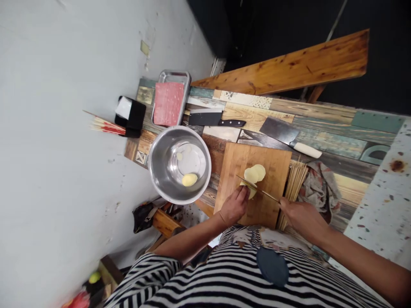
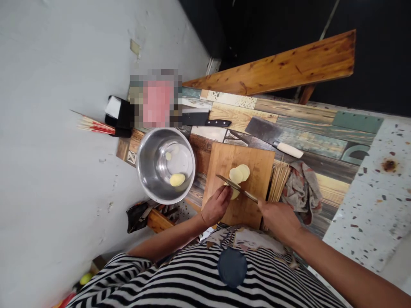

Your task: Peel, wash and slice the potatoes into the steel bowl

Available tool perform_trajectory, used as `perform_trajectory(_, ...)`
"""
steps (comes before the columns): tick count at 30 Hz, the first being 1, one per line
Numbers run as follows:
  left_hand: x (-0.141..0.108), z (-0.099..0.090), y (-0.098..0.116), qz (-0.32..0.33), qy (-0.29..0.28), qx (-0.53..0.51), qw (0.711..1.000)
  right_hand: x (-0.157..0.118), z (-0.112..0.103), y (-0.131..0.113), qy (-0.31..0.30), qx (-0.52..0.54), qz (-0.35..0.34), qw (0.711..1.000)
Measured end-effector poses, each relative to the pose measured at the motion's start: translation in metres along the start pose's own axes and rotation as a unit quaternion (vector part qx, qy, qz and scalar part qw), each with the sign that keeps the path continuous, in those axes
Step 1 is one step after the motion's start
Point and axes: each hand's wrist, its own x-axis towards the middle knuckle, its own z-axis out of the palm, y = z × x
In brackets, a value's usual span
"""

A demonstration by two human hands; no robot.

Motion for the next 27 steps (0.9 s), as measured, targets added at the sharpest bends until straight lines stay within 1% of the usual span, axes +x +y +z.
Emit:
perform_trajectory(3, 0.005, -0.003, 0.002, -0.018, 0.001, 0.003, 1.0, -0.009, -0.013, 0.007, 0.034, -0.007, -0.013, 0.999)
perform_trajectory(5, 0.006, -0.008, 0.004, -0.029, -0.007, -0.015, 0.999, -0.015, -0.019, 0.015, 0.058, -0.015, -0.004, 0.998)
perform_trajectory(8, 0.01, -0.02, 0.003, -0.06, -0.003, -0.07, 0.996, -0.024, -0.022, 0.031, 0.095, -0.031, 0.043, 0.994)
perform_trajectory(10, 0.019, -0.029, -0.001, -0.1, 0.007, -0.116, 0.988, -0.031, -0.024, 0.041, 0.117, -0.038, 0.078, 0.989)
perform_trajectory(13, 0.045, -0.041, -0.011, -0.18, -0.02, -0.167, 0.969, -0.041, -0.026, 0.048, 0.144, -0.041, 0.117, 0.982)
perform_trajectory(15, 0.069, -0.045, -0.019, -0.209, -0.047, -0.175, 0.961, -0.048, -0.025, 0.047, 0.157, -0.041, 0.135, 0.977)
perform_trajectory(17, 0.093, -0.045, -0.026, -0.21, -0.063, -0.17, 0.961, -0.054, -0.023, 0.043, 0.163, -0.041, 0.149, 0.974)
perform_trajectory(19, 0.114, -0.042, -0.03, -0.199, -0.076, -0.178, 0.961, -0.059, -0.018, 0.038, 0.166, -0.039, 0.157, 0.973)
perform_trajectory(22, 0.138, -0.036, -0.033, -0.182, -0.078, -0.218, 0.956, -0.065, -0.011, 0.031, 0.169, -0.035, 0.165, 0.971)
perform_trajectory(24, 0.149, -0.034, -0.032, -0.191, -0.07, -0.262, 0.943, -0.069, -0.009, 0.028, 0.173, -0.035, 0.166, 0.97)
perform_trajectory(27, 0.158, -0.037, -0.028, -0.225, -0.082, -0.35, 0.906, -0.076, -0.01, 0.028, 0.183, -0.044, 0.155, 0.97)
